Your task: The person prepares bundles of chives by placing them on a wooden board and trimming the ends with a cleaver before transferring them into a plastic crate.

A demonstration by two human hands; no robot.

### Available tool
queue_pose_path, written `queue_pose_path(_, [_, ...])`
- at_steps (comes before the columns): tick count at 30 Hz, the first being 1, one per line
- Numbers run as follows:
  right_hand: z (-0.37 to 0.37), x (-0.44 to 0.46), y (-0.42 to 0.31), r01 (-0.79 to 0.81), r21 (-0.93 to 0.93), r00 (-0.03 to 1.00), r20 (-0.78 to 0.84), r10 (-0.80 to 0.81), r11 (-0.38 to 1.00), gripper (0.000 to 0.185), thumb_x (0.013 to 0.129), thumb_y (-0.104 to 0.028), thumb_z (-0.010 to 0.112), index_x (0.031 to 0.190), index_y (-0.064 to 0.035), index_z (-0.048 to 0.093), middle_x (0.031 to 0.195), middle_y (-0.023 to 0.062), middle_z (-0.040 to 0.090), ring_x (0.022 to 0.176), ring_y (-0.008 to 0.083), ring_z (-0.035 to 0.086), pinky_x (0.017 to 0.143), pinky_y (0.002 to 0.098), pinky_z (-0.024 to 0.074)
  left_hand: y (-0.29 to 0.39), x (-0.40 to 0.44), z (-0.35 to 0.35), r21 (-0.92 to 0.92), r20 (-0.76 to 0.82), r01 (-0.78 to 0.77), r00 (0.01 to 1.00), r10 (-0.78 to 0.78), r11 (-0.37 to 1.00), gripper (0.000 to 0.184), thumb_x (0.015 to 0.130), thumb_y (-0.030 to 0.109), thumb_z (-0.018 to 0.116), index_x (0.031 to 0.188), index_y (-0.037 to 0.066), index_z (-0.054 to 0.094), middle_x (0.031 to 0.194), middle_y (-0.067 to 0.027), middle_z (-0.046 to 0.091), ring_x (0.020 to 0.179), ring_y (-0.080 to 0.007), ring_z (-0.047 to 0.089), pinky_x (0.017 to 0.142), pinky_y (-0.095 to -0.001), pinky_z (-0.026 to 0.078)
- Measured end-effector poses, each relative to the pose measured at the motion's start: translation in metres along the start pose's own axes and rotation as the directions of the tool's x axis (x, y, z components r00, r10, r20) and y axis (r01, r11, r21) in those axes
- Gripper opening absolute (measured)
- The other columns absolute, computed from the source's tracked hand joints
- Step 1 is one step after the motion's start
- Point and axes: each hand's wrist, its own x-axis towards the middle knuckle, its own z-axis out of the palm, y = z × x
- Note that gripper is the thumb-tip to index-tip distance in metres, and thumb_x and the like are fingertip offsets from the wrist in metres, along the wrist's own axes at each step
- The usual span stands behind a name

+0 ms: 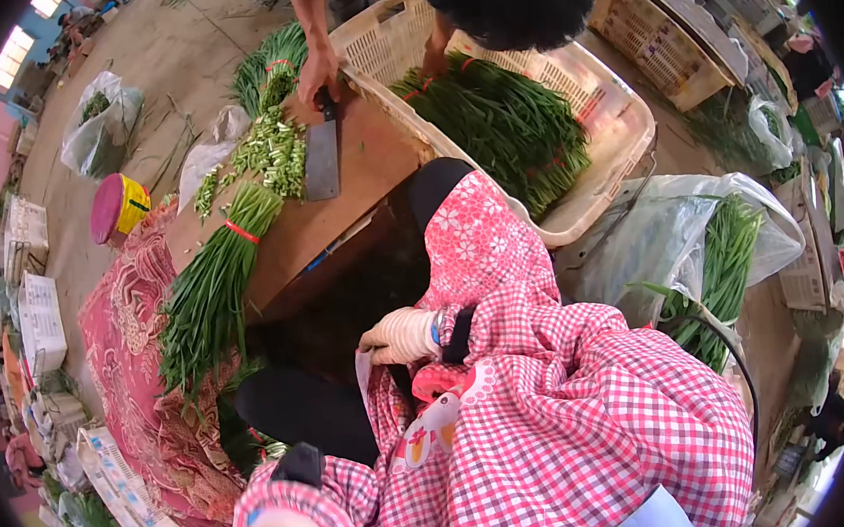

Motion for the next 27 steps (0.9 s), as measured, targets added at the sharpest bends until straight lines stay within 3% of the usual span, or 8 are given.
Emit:
queue_pose_path(1, [-0.005,-0.005,-0.002,0.002,0.001,1.000,-0.001,-0.002,1.000,0.037,0.085,-0.031,0.057,0.117,-0.0117,0.063,0.103,0.0157,0.068,0.097,0.0339,0.065,0.085,0.0417,0.0503,0.014,-0.032,0.001,-0.652,0.166,0.229,0.973,-0.158,0.722,0.036,0.094,0.031,0.046,0.110,0.003,0.063,0.114,-0.0163,0.059,0.112,-0.0323,0.051,0.104,-0.0538,0.034])
queue_pose_path(2, [-0.015,-0.012,-0.007,0.049,-0.027,0.999,-0.009,-0.049,0.998,0.039,0.087,-0.032,0.055,0.119,-0.0101,0.061,0.105,0.0170,0.067,0.099,0.0346,0.064,0.086,0.0412,0.0499,0.027,-0.062,0.001,-0.915,0.389,0.401,0.907,-0.158,0.046,0.041,0.097,0.036,0.042,0.114,0.003,0.061,0.124,-0.0171,0.056,0.121,-0.0342,0.045,0.108,-0.0556,0.029])
queue_pose_path(3, [-0.021,-0.019,-0.011,0.094,-0.050,0.995,-0.014,-0.095,0.994,0.040,0.089,-0.032,0.054,0.120,-0.0085,0.060,0.107,0.0183,0.066,0.100,0.0352,0.063,0.087,0.0407,0.0496,0.032,-0.079,0.000,-0.639,0.542,0.417,0.840,0.006,-0.647,0.047,0.100,0.041,0.037,0.117,0.003,0.059,0.133,-0.0178,0.052,0.131,-0.0361,0.040,0.111,-0.0574,0.024])
queue_pose_path(4, [-0.026,-0.024,-0.010,0.100,-0.005,0.995,-0.020,-0.100,0.995,0.038,0.089,-0.030,0.055,0.120,-0.0082,0.060,0.106,0.0182,0.067,0.099,0.0347,0.063,0.086,0.0398,0.0497,0.030,-0.085,0.000,-0.755,0.289,0.505,0.829,0.478,-0.419,0.042,0.096,0.038,0.045,0.118,0.004,0.058,0.136,-0.0147,0.050,0.132,-0.0368,0.038,0.112,-0.0556,0.023])
queue_pose_path(5, [-0.032,-0.028,-0.007,0.100,-0.006,0.995,-0.015,-0.100,0.995,0.038,0.089,-0.030,0.055,0.120,-0.0082,0.060,0.106,0.0182,0.067,0.099,0.0347,0.063,0.086,0.0398,0.0497,0.027,-0.091,0.002,-0.882,0.070,0.432,0.515,0.854,-0.188,0.040,0.093,0.036,0.053,0.119,0.006,0.058,0.138,-0.0116,0.049,0.134,-0.0375,0.036,0.112,-0.0539,0.022])
queue_pose_path(13, [-0.034,-0.029,0.007,0.087,0.241,0.994,-0.081,-0.069,0.967,0.036,0.089,-0.028,0.059,0.118,-0.0063,0.062,0.107,0.0172,0.067,0.102,0.0317,0.063,0.089,0.0369,0.0483,-0.017,-0.261,0.038,-0.945,0.060,0.320,-0.026,0.998,0.065,0.019,0.084,0.023,0.064,0.097,0.009,0.067,0.118,-0.0094,0.061,0.117,-0.0349,0.051,0.101,-0.0494,0.036])
queue_pose_path(16, [-0.017,-0.022,0.009,0.085,0.264,0.996,-0.025,-0.082,0.961,0.036,0.090,-0.026,0.057,0.120,-0.0068,0.060,0.109,0.0175,0.066,0.103,0.0326,0.062,0.090,0.0379,0.0481,-0.017,-0.280,0.028,-0.829,0.250,0.492,-0.098,0.963,0.265,0.017,0.082,0.025,0.066,0.088,0.009,0.069,0.103,-0.0051,0.067,0.102,-0.0274,0.059,0.093,-0.0421,0.042])
queue_pose_path(27, [-0.001,-0.024,0.010,0.059,0.254,0.996,0.048,-0.073,0.966,0.035,0.090,-0.024,0.057,0.121,-0.0089,0.060,0.111,0.0173,0.065,0.106,0.0334,0.061,0.091,0.0390,0.0467,-0.015,-0.288,0.024,-0.821,0.278,0.518,0.000,0.961,0.238,0.013,0.082,0.019,0.065,0.086,0.007,0.069,0.093,-0.0049,0.068,0.092,-0.0262,0.061,0.087,-0.0385,0.045])
